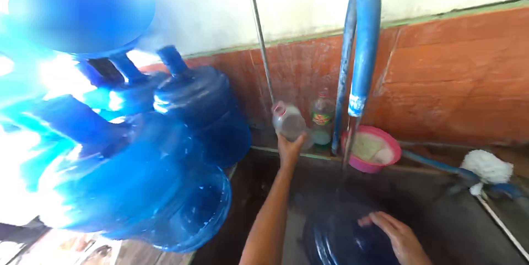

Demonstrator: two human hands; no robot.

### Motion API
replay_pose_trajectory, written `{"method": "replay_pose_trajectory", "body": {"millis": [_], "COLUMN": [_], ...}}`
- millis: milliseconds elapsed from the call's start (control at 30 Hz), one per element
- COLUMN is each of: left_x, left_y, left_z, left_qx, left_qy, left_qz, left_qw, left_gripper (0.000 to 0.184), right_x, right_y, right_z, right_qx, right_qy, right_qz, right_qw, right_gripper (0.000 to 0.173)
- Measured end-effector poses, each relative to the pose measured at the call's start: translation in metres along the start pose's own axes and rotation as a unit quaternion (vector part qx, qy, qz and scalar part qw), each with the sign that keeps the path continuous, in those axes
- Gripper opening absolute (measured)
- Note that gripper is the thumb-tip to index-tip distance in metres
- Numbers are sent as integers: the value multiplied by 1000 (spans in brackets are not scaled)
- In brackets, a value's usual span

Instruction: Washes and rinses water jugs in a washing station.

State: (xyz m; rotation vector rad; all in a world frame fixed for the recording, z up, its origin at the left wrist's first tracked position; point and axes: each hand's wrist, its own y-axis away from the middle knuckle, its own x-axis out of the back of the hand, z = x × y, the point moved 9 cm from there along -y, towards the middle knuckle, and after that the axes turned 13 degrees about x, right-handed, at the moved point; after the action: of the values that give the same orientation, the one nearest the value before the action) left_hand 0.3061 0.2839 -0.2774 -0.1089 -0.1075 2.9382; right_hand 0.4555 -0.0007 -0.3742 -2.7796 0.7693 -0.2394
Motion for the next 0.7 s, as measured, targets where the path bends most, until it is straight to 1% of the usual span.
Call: {"method": "replay_pose_trajectory", "body": {"millis": [67,100,200,300,433,567,633,700], "left_x": [17,24,34,38,30,21,12,7], "left_y": [43,64,120,156,176,184,188,190], "left_z": [8,6,-13,-31,-38,-47,-56,-67], "left_qx": [-5,0,32,65,75,114,146,162], "left_qy": [23,13,-81,-203,-269,-263,-277,-281], "left_qz": [9,2,-41,-69,-124,-143,-163,-165], "left_qw": [1000,1000,995,975,952,947,936,931], "left_gripper": [79,80,87,88,86,87,87,86], "right_x": [-8,-13,-25,-26,-3,21,27,29], "right_y": [3,5,17,35,74,107,115,121], "right_z": [-1,-2,-9,-15,-22,-26,-27,-29], "right_qx": [-9,-13,-13,1,-20,-21,-18,-20], "right_qy": [-2,2,12,18,13,4,2,5], "right_qz": [-16,-18,-8,16,36,71,84,85], "right_qw": [1000,1000,1000,1000,999,997,996,996], "right_gripper": [32,32,33,32,30,30,31,32]}}
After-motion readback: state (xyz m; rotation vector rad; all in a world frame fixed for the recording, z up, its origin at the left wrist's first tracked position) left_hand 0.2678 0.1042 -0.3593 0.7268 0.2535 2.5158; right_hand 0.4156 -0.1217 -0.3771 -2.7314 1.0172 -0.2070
